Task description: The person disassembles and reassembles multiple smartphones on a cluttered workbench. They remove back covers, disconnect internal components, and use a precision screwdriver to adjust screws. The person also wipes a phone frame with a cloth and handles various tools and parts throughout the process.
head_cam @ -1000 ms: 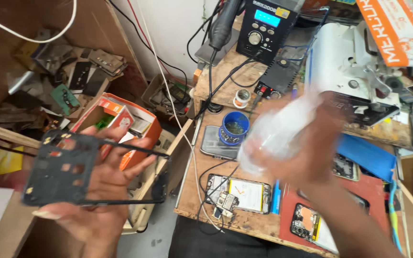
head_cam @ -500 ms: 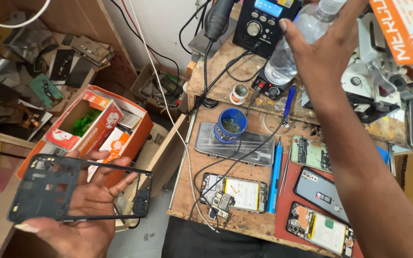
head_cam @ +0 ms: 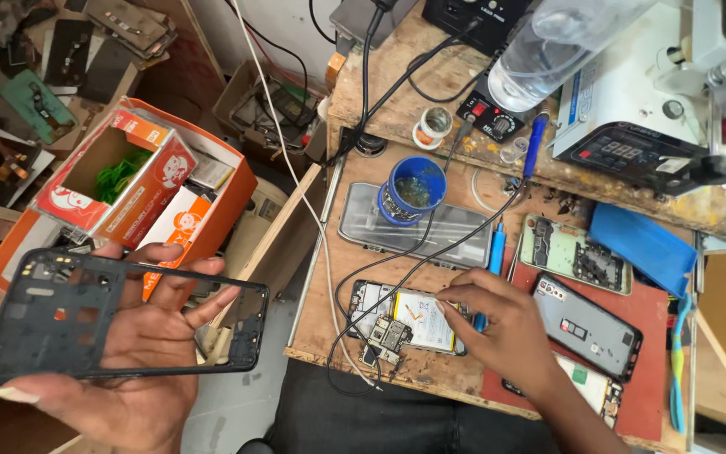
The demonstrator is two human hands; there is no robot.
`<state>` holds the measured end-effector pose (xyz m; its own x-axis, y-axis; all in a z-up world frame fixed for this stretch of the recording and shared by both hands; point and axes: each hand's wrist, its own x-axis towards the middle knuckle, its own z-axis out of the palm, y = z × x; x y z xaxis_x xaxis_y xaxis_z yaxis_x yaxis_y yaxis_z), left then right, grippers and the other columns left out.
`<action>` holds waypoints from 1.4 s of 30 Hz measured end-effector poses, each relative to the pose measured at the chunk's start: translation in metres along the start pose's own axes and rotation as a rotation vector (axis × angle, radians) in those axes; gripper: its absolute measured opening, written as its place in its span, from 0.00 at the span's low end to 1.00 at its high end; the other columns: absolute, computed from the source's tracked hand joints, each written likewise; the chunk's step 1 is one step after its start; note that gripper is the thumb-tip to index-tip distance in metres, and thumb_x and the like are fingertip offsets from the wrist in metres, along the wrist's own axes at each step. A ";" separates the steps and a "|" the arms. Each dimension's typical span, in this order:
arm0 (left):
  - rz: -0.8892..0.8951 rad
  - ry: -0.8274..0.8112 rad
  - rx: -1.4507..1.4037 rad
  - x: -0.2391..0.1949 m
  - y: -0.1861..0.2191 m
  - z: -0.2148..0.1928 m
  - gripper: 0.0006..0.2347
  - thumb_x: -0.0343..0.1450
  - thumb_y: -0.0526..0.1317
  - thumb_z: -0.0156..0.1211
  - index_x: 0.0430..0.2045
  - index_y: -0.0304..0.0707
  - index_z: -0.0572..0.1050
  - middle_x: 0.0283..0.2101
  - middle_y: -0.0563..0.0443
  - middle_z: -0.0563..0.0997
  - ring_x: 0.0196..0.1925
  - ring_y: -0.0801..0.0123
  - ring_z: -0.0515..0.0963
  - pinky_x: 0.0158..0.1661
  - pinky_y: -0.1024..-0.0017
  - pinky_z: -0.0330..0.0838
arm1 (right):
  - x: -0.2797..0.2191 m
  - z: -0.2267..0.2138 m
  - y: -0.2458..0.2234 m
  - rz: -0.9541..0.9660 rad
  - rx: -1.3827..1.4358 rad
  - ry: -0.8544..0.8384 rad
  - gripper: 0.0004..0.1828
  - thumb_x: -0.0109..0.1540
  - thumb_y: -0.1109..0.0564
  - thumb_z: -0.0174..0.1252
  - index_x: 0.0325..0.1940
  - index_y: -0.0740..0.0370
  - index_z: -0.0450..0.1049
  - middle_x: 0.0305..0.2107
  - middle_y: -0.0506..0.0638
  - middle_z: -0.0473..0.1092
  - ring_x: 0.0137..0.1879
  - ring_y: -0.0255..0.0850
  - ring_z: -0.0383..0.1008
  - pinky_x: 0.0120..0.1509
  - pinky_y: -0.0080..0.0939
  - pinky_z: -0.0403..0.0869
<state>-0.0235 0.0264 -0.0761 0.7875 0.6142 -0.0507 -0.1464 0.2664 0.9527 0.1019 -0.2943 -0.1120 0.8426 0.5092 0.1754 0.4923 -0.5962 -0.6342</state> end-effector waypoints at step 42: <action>-0.567 -0.619 -0.756 -0.034 -0.125 0.065 0.21 0.79 0.53 0.43 0.61 0.41 0.67 0.63 0.36 0.70 0.70 0.34 0.67 0.68 0.27 0.47 | -0.139 -0.034 0.051 0.512 0.298 0.199 0.07 0.51 0.65 0.71 0.31 0.59 0.81 0.31 0.45 0.76 0.27 0.28 0.67 0.27 0.27 0.64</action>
<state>0.0067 -0.0765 -0.1738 0.9859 -0.1559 -0.0610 0.1672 0.9000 0.4026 0.0169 -0.4165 -0.1429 0.9942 0.0620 -0.0875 -0.0426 -0.5203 -0.8529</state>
